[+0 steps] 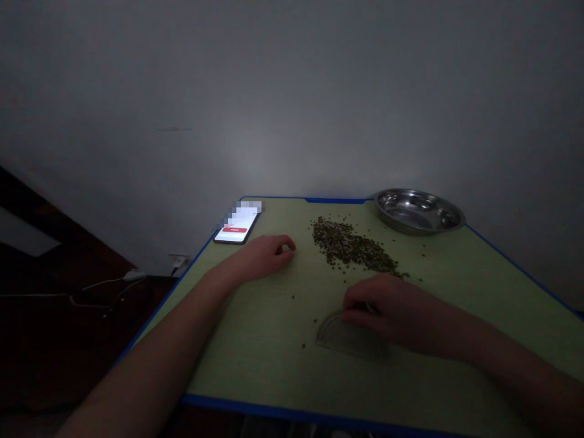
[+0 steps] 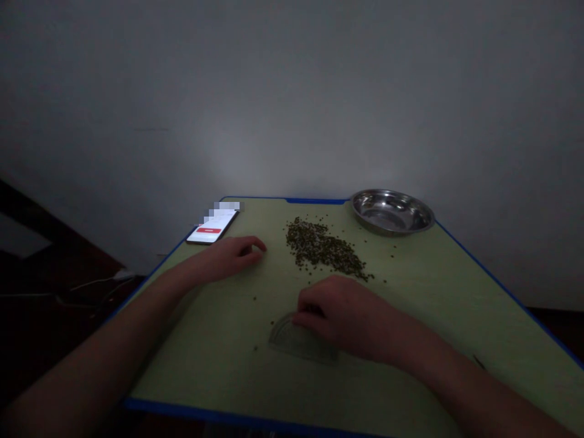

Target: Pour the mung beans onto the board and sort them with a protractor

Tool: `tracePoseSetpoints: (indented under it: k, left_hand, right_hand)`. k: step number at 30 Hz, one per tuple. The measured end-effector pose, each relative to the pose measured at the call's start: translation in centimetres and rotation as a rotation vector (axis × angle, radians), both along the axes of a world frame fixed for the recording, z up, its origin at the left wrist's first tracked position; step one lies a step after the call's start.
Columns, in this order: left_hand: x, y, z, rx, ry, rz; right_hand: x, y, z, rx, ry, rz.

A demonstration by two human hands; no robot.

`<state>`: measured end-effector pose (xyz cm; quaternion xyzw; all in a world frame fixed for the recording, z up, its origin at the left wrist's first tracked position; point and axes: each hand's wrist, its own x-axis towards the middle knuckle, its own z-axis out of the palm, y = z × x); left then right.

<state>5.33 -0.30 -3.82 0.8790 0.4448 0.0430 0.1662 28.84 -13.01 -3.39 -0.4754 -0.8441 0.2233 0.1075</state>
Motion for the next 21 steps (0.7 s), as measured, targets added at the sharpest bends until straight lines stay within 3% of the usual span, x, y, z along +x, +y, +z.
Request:
tracePoseSetpoints:
  k: [6, 17, 21]
  left_hand:
    - [0.0, 0.0, -0.1, 0.012, 0.0, -0.017]
    - [0.0, 0.1, -0.3, 0.006, -0.022, -0.013]
    - [0.0, 0.8, -0.5, 0.0, -0.129, 0.015]
  right_hand:
    - [-1.3, 0.6, -0.3, 0.126, 0.024, -0.051]
    - [-4.0, 3.1, 3.8, 0.309, -0.028, 0.115]
    - [-5.7, 4.3, 3.5, 0.416, -0.126, 0.16]
